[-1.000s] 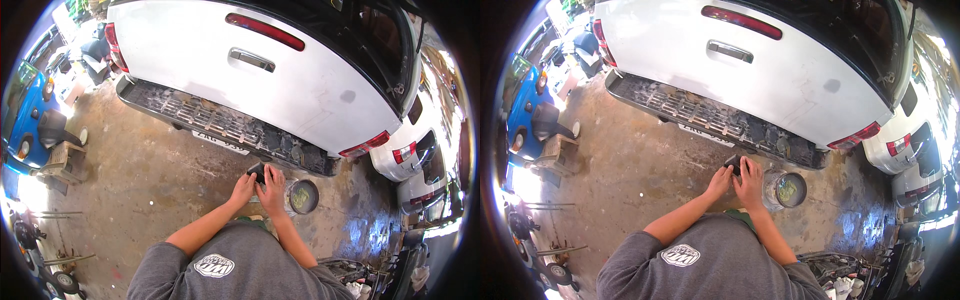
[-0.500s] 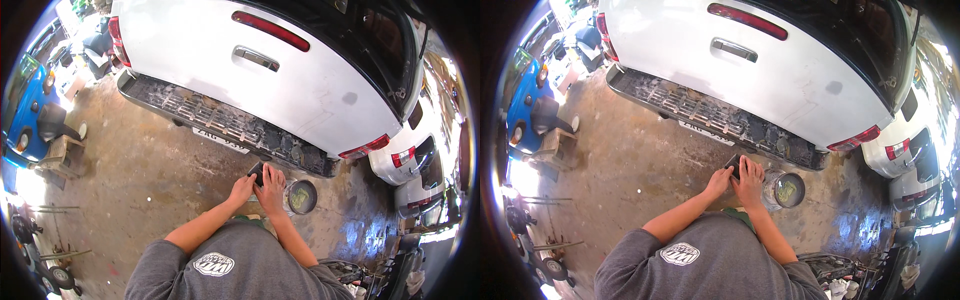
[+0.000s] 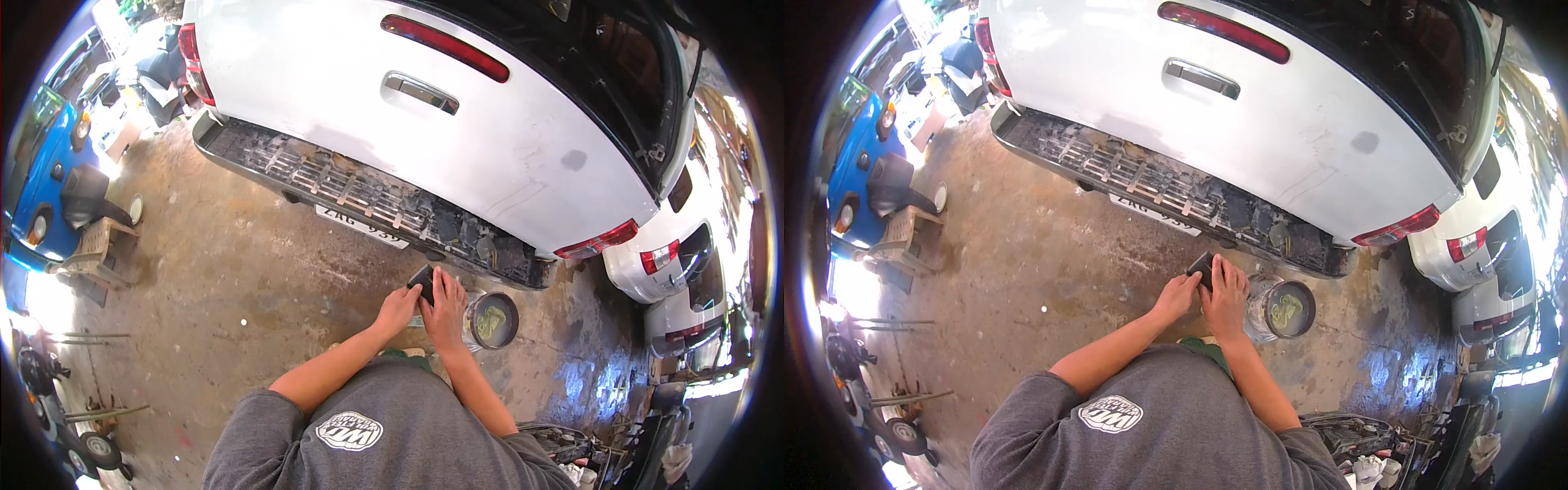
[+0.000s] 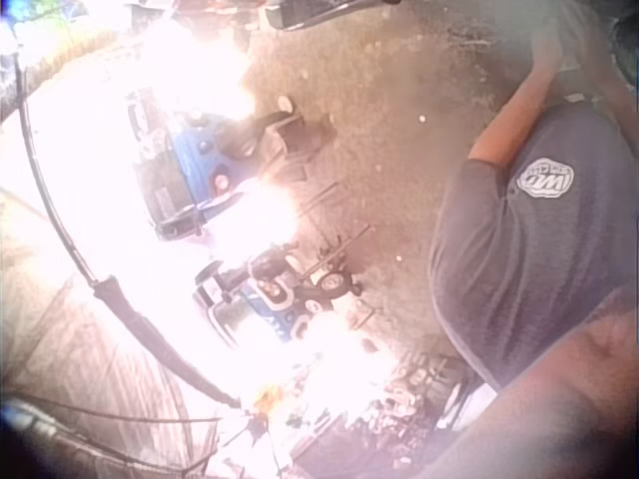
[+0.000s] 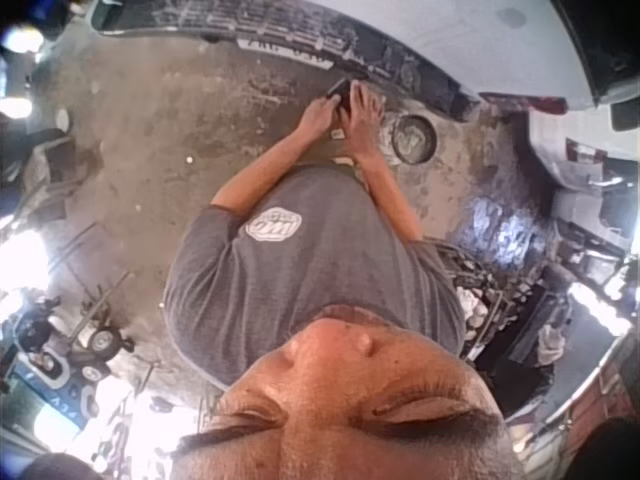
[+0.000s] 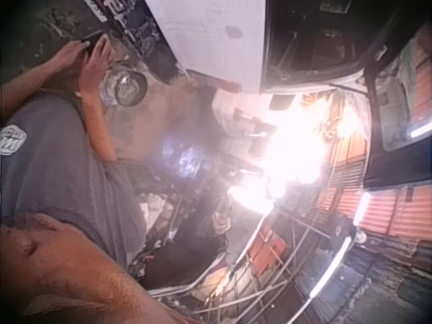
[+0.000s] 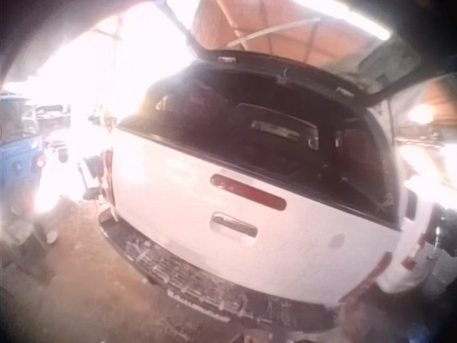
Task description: The person sands the white body of a pickup truck using a sanding block, periodically rinsing the block in a bucket of water.
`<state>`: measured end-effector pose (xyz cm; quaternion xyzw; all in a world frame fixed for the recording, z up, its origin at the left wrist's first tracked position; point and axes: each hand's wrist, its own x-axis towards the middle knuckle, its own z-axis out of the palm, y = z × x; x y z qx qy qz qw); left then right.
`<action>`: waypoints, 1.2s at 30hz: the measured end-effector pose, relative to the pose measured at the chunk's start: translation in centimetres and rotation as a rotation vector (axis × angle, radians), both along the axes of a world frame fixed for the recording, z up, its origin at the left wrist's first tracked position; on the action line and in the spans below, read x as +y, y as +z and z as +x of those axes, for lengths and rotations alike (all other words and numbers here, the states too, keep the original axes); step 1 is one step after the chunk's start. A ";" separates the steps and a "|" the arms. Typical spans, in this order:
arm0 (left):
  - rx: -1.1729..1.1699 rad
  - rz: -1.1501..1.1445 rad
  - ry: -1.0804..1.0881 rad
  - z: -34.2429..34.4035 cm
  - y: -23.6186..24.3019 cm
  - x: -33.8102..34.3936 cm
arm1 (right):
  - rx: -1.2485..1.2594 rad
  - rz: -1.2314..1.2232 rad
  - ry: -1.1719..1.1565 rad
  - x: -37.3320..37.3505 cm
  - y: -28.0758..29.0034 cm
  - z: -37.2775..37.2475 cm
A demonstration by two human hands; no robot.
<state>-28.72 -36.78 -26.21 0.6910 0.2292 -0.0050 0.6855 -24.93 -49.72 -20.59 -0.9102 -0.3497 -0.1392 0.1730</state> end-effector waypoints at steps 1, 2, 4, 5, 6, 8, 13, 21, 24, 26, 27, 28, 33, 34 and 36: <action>0.007 0.005 -0.013 0.0 0.0 0.0 | 0.003 0.007 0.002 -0.1 -0.1 0.0; 0.014 0.009 -0.026 0.0 0.1 0.0 | 0.006 0.014 0.003 -0.1 -0.1 0.0; 0.025 -0.015 -0.029 0.1 0.0 0.0 | 0.009 0.013 0.001 -0.1 0.0 0.0; 0.036 -0.037 -0.031 0.1 -0.1 0.1 | 0.011 0.013 -0.001 0.0 0.0 -0.1; 0.036 -0.038 -0.028 0.1 -0.1 0.1 | 0.012 0.013 0.002 0.1 0.0 -0.1; 0.013 -0.028 0.003 0.1 -0.1 0.0 | 0.026 0.032 0.004 0.2 -0.1 -0.1; 0.027 -0.135 -0.031 0.0 0.5 0.3 | 0.108 0.163 0.012 0.3 -0.7 -0.2; -0.261 -0.350 0.031 0.1 0.8 1.1 | 1.207 1.106 -0.140 1.1 -0.5 3.0; -0.233 -0.700 0.006 0.4 1.9 3.0 | 1.550 1.248 -0.148 2.5 2.7 3.0; -0.220 -0.822 -0.036 0.3 3.5 4.6 | 1.646 1.244 -0.109 3.2 3.4 3.3; -0.305 -0.955 -0.001 1.1 2.4 4.6 | 1.759 1.288 -0.022 3.5 3.7 3.3; -0.315 -0.966 0.017 1.2 2.8 5.0 | 1.870 1.331 0.061 3.7 4.1 3.4; -0.596 -1.225 -0.177 1.2 4.3 6.4 | 2.132 1.361 0.107 5.3 5.2 4.0; -0.608 -1.232 -0.161 1.2 4.7 6.5 | 2.140 1.339 0.101 5.1 5.0 4.6; -0.650 -1.242 -0.151 1.6 5.5 6.8 | 2.288 1.300 0.239 4.7 4.3 6.1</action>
